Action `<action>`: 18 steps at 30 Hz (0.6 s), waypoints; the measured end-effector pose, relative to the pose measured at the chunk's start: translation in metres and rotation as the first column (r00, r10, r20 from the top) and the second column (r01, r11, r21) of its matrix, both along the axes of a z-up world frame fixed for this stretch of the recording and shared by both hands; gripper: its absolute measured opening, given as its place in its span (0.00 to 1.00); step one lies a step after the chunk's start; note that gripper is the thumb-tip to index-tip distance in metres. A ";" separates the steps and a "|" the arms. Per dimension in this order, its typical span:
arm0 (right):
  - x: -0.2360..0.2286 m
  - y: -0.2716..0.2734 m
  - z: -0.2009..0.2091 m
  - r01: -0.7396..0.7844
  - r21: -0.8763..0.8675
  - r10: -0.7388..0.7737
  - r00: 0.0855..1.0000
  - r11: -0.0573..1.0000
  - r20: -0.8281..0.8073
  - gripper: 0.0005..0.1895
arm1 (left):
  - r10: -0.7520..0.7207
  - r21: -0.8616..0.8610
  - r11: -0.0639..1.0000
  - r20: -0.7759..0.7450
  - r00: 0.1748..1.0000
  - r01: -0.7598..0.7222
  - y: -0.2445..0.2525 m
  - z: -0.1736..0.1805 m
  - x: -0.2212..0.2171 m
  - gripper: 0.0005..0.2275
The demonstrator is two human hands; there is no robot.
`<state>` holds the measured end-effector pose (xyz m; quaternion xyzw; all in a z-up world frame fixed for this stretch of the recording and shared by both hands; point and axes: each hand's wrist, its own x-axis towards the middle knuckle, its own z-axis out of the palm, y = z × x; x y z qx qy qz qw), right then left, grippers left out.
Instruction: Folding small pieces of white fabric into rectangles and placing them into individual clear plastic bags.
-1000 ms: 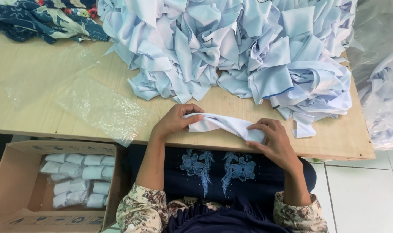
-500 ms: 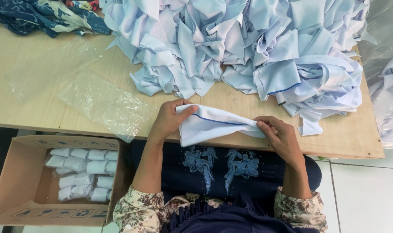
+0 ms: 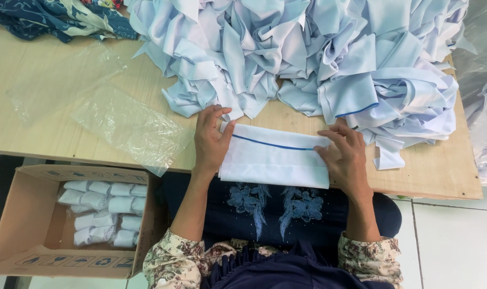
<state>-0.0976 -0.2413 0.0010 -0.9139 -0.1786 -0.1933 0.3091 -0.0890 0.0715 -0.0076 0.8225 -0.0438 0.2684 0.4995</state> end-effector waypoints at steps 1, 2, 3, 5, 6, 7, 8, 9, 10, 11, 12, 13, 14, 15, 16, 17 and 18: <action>0.001 0.001 -0.003 -0.002 -0.001 0.002 1.000 1.000 -0.002 0.15 | 0.002 -0.001 1.000 -0.002 1.000 -0.002 0.002 -0.007 0.001 0.10; 0.002 0.002 -0.006 -0.047 -0.030 0.045 0.997 0.998 -0.066 0.18 | -0.070 0.139 0.988 -0.022 0.997 0.073 0.003 -0.013 0.001 0.14; 0.002 0.003 -0.009 -0.092 -0.055 0.084 0.988 0.994 -0.133 0.20 | -0.140 0.275 0.950 -0.054 0.989 0.150 0.005 -0.020 0.001 0.17; 0.010 -0.001 -0.017 -0.092 -0.091 0.082 0.990 0.992 -0.116 0.18 | -0.164 0.336 0.918 -0.164 0.973 0.212 0.010 -0.031 0.005 0.17; 0.015 -0.003 -0.020 -0.091 -0.128 0.079 0.992 0.988 -0.094 0.16 | -0.180 0.388 0.879 -0.270 0.946 0.278 0.012 -0.037 0.006 0.17; 0.019 -0.003 -0.022 -0.093 -0.128 0.081 0.992 0.987 -0.093 0.16 | -0.177 0.389 0.879 -0.270 0.946 0.276 0.014 -0.040 0.010 0.17; 0.023 -0.004 -0.023 -0.090 -0.125 0.079 0.993 0.988 -0.092 0.12 | -0.157 0.424 0.867 -0.267 0.951 0.262 0.016 -0.043 0.014 0.13; 0.027 -0.004 -0.024 -0.084 -0.122 0.073 0.993 0.989 -0.091 0.08 | -0.139 0.459 0.852 -0.264 0.955 0.251 0.017 -0.045 0.018 0.10; 0.028 -0.003 -0.024 -0.084 -0.121 0.073 0.993 0.989 -0.090 0.08 | -0.140 0.460 0.851 -0.263 0.955 0.252 0.017 -0.045 0.022 0.10; 0.030 -0.002 -0.023 -0.064 -0.143 0.052 0.995 0.988 -0.087 0.07 | -0.124 0.490 0.841 -0.240 0.963 0.230 0.016 -0.045 0.026 0.07; 0.032 0.000 -0.022 -0.044 -0.166 0.031 0.996 0.985 -0.082 0.06 | -0.108 0.519 0.829 -0.217 0.970 0.209 0.015 -0.045 0.029 0.05; 0.035 0.000 -0.022 -0.043 -0.165 0.030 0.996 0.985 -0.081 0.06 | -0.109 0.519 0.829 -0.216 0.970 0.209 0.014 -0.047 0.035 0.05; 0.038 0.001 -0.023 0.012 -0.148 -0.020 0.998 0.989 -0.055 0.06 | -0.062 0.517 0.842 -0.189 0.980 0.153 0.013 -0.048 0.041 0.05; 0.040 0.001 -0.023 0.066 -0.129 -0.071 0.997 0.989 -0.033 0.07 | -0.015 0.511 0.854 -0.165 0.986 0.099 0.012 -0.051 0.046 0.06; 0.039 0.001 -0.024 0.066 -0.130 -0.072 0.997 0.989 -0.036 0.07 | -0.016 0.510 0.854 -0.167 0.986 0.100 0.010 -0.049 0.047 0.06; 0.040 0.001 -0.024 0.127 -0.126 -0.128 0.992 0.984 -0.003 0.07 | 0.025 0.486 0.873 -0.135 0.990 0.044 0.008 -0.047 0.048 0.05; 0.041 0.001 -0.025 0.187 -0.119 -0.184 0.982 0.975 0.030 0.07 | 0.068 0.459 0.888 -0.105 0.992 -0.013 0.006 -0.045 0.050 0.05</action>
